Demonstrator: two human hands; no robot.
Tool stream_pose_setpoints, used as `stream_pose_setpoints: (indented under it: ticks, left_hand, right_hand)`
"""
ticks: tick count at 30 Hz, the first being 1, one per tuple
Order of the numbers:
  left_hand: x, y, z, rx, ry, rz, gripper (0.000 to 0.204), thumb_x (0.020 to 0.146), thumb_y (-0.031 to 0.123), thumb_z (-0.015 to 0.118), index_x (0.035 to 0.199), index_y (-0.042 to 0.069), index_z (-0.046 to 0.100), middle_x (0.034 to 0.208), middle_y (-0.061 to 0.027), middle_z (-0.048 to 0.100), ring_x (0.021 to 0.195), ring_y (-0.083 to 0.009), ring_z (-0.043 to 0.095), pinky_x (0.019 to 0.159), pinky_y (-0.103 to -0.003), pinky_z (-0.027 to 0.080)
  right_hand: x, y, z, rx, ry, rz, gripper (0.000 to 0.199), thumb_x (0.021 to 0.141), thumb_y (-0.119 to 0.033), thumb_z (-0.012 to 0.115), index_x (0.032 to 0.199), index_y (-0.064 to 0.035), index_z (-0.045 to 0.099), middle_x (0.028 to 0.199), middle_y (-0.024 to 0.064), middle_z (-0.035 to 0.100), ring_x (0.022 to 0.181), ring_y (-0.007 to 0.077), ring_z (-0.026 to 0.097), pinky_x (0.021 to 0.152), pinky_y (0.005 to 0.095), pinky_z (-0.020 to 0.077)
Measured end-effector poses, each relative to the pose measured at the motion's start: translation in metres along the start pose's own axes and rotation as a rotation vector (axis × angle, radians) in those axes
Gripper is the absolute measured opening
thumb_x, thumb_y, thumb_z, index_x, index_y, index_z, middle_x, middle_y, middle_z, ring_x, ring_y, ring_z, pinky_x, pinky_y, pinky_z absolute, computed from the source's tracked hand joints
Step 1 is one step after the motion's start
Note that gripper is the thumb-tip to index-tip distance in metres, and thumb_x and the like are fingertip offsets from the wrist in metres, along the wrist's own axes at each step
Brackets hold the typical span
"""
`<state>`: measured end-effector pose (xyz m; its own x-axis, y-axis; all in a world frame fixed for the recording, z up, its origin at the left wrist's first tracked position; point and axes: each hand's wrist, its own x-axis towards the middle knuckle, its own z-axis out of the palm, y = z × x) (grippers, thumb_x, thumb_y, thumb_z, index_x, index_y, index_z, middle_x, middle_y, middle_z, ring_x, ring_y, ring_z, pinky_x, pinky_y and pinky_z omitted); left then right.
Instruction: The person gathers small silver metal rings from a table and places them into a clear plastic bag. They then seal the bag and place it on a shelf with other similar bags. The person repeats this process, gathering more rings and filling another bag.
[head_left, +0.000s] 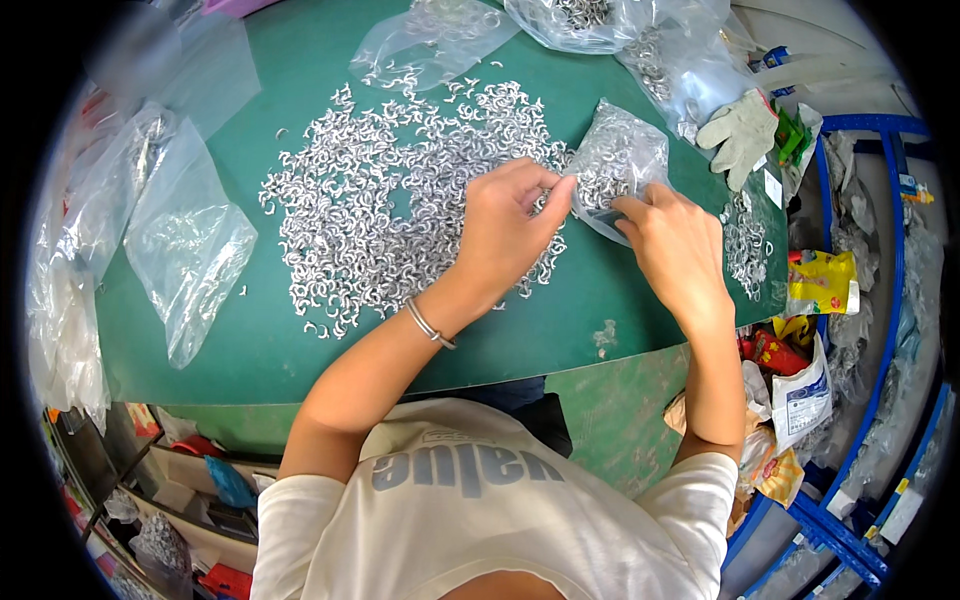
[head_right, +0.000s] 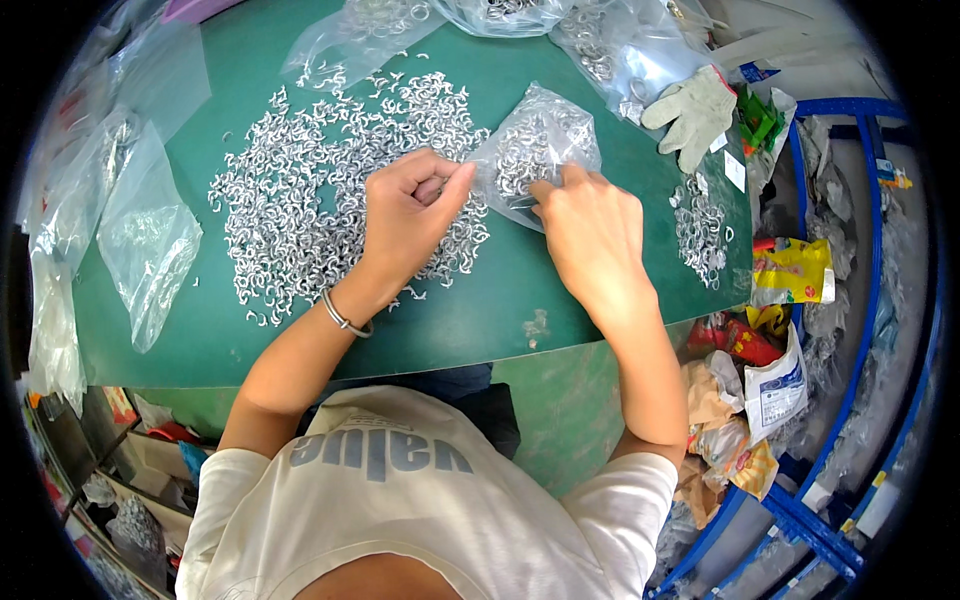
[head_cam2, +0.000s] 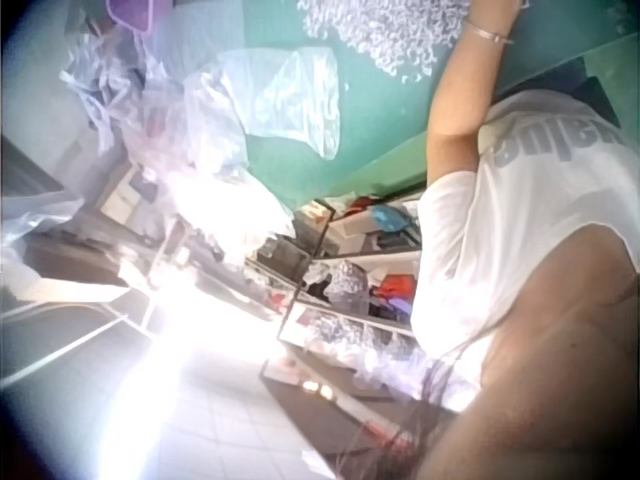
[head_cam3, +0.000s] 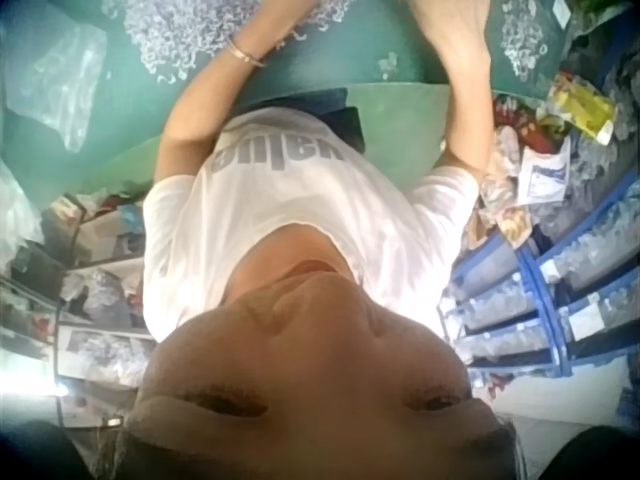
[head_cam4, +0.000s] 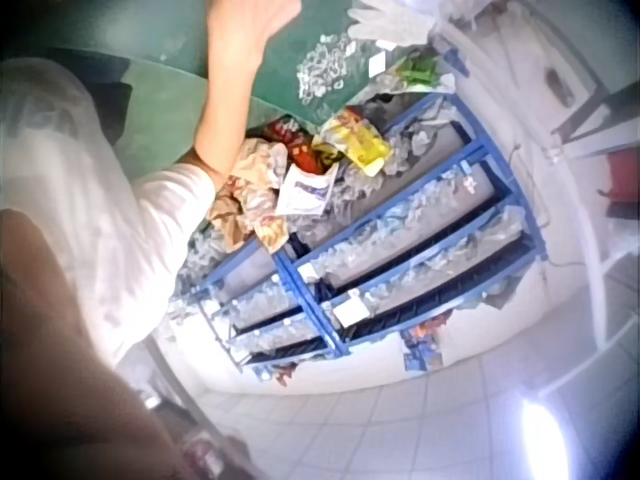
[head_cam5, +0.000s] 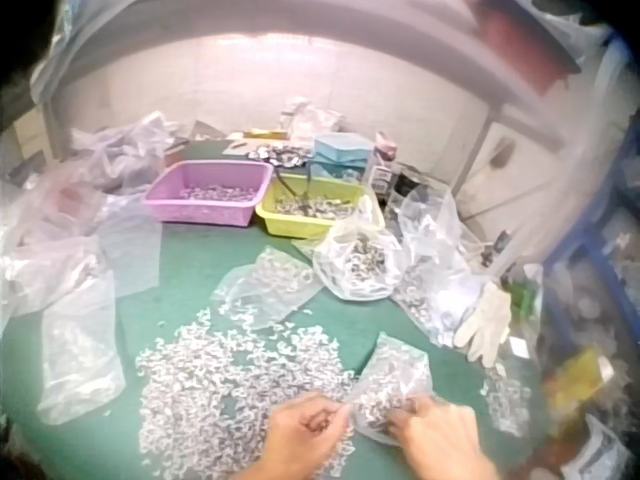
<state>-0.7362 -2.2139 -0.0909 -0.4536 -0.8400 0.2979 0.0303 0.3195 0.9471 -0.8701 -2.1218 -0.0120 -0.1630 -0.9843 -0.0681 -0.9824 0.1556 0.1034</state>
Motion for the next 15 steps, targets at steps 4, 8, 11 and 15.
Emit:
stream_pose_setpoints:
  ticks: [4, 8, 11, 15]
  left_hand:
    - [0.0, 0.002, 0.0, 0.0, -0.014, -0.029, 0.011, 0.076, 0.005, 0.067, 0.071, -0.003, 0.062, 0.053, 0.001, 0.035, 0.049, -0.007, 0.029, 0.045, -0.025, 0.024]
    - [0.0, 0.004, 0.0, 0.019, -0.024, -0.012, 0.011, 0.077, 0.006, 0.067, 0.072, -0.002, 0.062, 0.053, 0.001, 0.036, 0.049, -0.0065, 0.029, 0.045, -0.025, 0.023]
    - [0.0, 0.004, 0.0, 0.027, -0.024, -0.019, 0.011, 0.077, 0.006, 0.068, 0.072, -0.002, 0.063, 0.054, 0.0009, 0.036, 0.049, -0.0065, 0.029, 0.045, -0.025, 0.023]
    - [-0.001, 0.003, 0.001, 0.017, -0.03, -0.025, 0.011, 0.076, 0.007, 0.068, 0.072, -0.001, 0.063, 0.055, -0.0015, 0.04, 0.048, -0.0094, 0.033, 0.044, -0.026, 0.026]
  right_hand:
    - [-0.004, 0.002, -0.003, -0.015, 0.07, -0.003, 0.015, 0.072, -0.004, 0.056, 0.083, -0.0048, 0.066, 0.077, 0.0132, 0.058, 0.079, 0.027, 0.061, 0.065, 0.0379, 0.0475]
    - [0.005, 0.0, 0.009, 0.218, 0.222, 0.025, 0.016, 0.072, -0.003, 0.057, 0.086, -0.0032, 0.065, 0.078, 0.0123, 0.059, 0.077, 0.0287, 0.058, 0.068, 0.0376, 0.046]
    - [0.008, 0.002, 0.017, 0.312, 0.3, -0.011, 0.013, 0.074, -0.004, 0.059, 0.086, -0.0032, 0.064, 0.078, 0.0115, 0.06, 0.078, 0.0289, 0.057, 0.069, 0.0377, 0.0444]
    - [0.008, 0.005, 0.017, 0.156, 0.212, -0.104, 0.008, 0.071, -0.002, 0.056, 0.077, -0.0024, 0.062, 0.074, 0.0101, 0.06, 0.079, 0.0256, 0.056, 0.071, 0.036, 0.0407]
